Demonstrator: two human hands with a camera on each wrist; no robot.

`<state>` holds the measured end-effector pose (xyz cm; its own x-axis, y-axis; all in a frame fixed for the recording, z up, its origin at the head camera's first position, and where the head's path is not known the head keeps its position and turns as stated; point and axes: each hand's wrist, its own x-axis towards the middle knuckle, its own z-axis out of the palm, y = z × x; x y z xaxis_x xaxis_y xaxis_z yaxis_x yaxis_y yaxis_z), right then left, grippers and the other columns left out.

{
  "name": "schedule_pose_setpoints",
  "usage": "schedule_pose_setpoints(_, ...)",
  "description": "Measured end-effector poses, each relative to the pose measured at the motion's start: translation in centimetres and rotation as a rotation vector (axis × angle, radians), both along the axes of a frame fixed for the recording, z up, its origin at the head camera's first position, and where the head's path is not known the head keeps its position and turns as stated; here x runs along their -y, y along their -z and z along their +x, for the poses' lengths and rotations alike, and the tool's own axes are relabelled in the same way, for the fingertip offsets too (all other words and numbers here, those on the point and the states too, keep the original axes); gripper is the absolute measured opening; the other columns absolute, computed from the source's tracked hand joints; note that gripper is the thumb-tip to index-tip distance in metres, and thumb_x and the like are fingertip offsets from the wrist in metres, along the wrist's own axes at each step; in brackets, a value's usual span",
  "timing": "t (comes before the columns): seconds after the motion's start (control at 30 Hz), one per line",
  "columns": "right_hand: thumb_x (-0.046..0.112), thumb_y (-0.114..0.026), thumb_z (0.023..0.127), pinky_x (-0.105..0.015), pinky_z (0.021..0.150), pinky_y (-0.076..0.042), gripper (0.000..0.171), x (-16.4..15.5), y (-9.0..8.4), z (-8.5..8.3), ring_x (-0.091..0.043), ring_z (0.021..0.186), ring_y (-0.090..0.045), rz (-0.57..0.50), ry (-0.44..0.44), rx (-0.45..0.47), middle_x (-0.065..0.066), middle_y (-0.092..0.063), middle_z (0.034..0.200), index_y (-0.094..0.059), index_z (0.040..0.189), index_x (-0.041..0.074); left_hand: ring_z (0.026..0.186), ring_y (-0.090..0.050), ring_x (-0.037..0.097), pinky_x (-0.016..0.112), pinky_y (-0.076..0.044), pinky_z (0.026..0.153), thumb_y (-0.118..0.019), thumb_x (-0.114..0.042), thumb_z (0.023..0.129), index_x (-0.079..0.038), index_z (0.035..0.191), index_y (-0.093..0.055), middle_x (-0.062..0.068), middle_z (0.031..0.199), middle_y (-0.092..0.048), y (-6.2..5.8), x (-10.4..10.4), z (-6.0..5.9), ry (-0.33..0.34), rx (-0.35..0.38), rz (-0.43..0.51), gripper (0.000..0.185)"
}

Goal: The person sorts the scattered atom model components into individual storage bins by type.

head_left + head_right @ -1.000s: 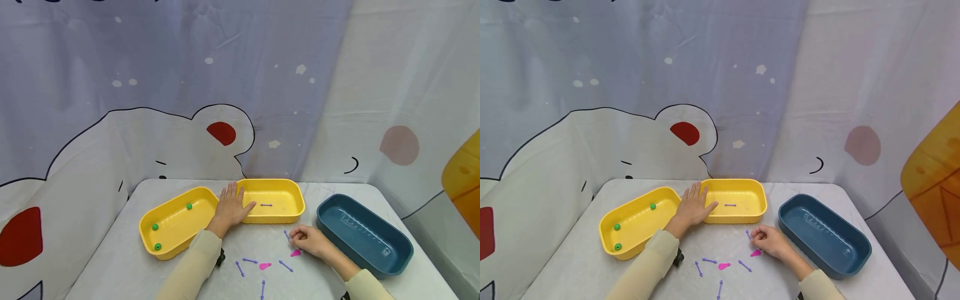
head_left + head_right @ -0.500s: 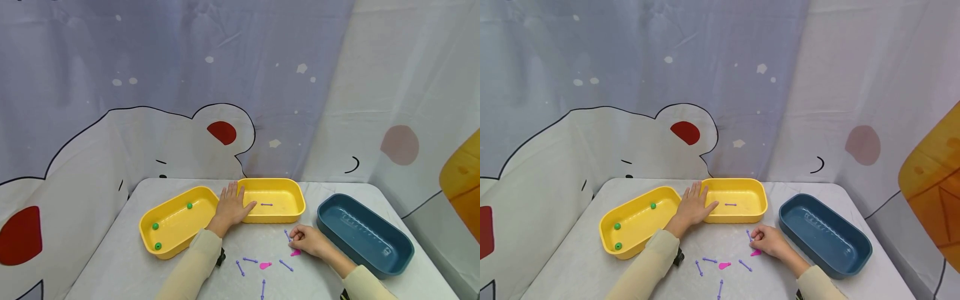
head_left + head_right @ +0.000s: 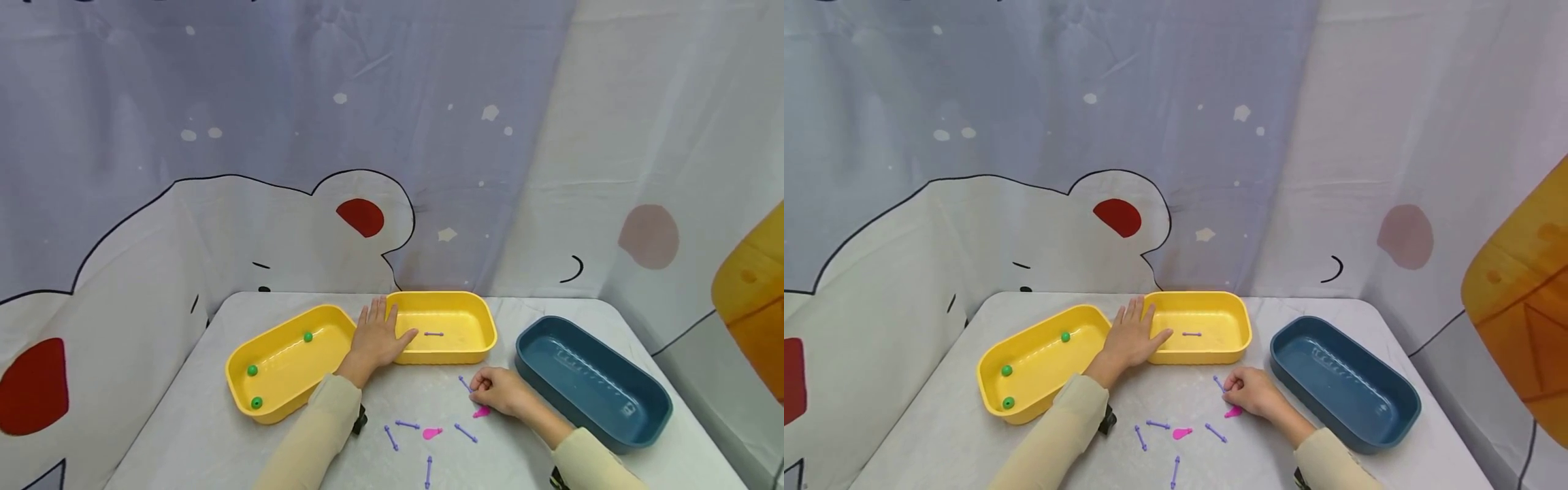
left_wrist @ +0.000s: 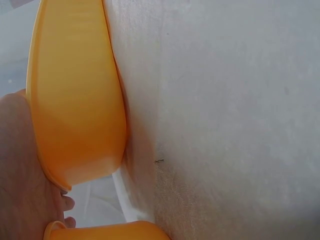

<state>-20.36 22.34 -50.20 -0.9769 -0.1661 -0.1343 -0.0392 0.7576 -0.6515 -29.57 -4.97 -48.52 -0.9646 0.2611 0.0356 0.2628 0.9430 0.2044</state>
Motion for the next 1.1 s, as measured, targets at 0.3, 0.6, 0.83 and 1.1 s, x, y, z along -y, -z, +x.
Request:
schedule_pose_setpoints(0.3,0.004,-0.072,0.078,-0.023,0.058,-0.041,0.012,0.1,0.0,0.0,-0.013,0.066,-0.052,0.012,-0.032,-0.018,0.003,-0.056,0.071,-0.064,0.079,0.012,0.157,-0.009,0.032,0.050,-0.006,0.126,-0.026,-0.074,0.098,-0.012,0.162,-0.024,0.016,0.169,-0.011,0.6,0.3,0.2,-0.006,0.009,-0.005,0.089)
schedule_pose_setpoints(0.6,0.005,-0.068,0.080,-0.024,0.060,-0.043,0.010,0.3,-2.0,-0.2,-0.014,0.069,-0.052,-0.076,-0.056,-0.051,0.002,-0.057,0.075,-0.062,0.084,0.011,0.157,-0.007,0.031,0.049,-0.005,0.126,-0.023,-0.075,0.097,-0.013,0.162,-0.023,0.015,0.170,-0.009,0.6,0.2,0.1,-0.004,0.008,-0.012,0.090)
schedule_pose_setpoints(0.83,0.009,-0.065,0.087,-0.025,0.063,-0.043,0.007,0.6,-4.5,-1.0,-0.016,0.076,-0.053,-0.172,-0.011,-0.053,0.000,-0.059,0.081,-0.066,0.093,0.009,0.157,-0.008,0.032,0.049,-0.005,0.126,-0.023,-0.075,0.098,-0.013,0.162,-0.023,0.016,0.170,-0.009,0.1,0.1,0.0,0.003,0.005,-0.022,0.089)
schedule_pose_setpoints(1.1,0.013,-0.068,0.092,-0.031,0.073,-0.051,0.016,0.7,-6.7,-2.5,-0.020,0.084,-0.058,-0.250,0.044,-0.043,-0.006,-0.068,0.093,-0.070,0.106,0.004,0.157,-0.009,0.032,0.049,-0.006,0.126,-0.024,-0.074,0.098,-0.012,0.162,-0.024,0.016,0.169,-0.011,-0.1,0.0,0.0,0.004,0.001,-0.017,0.088)
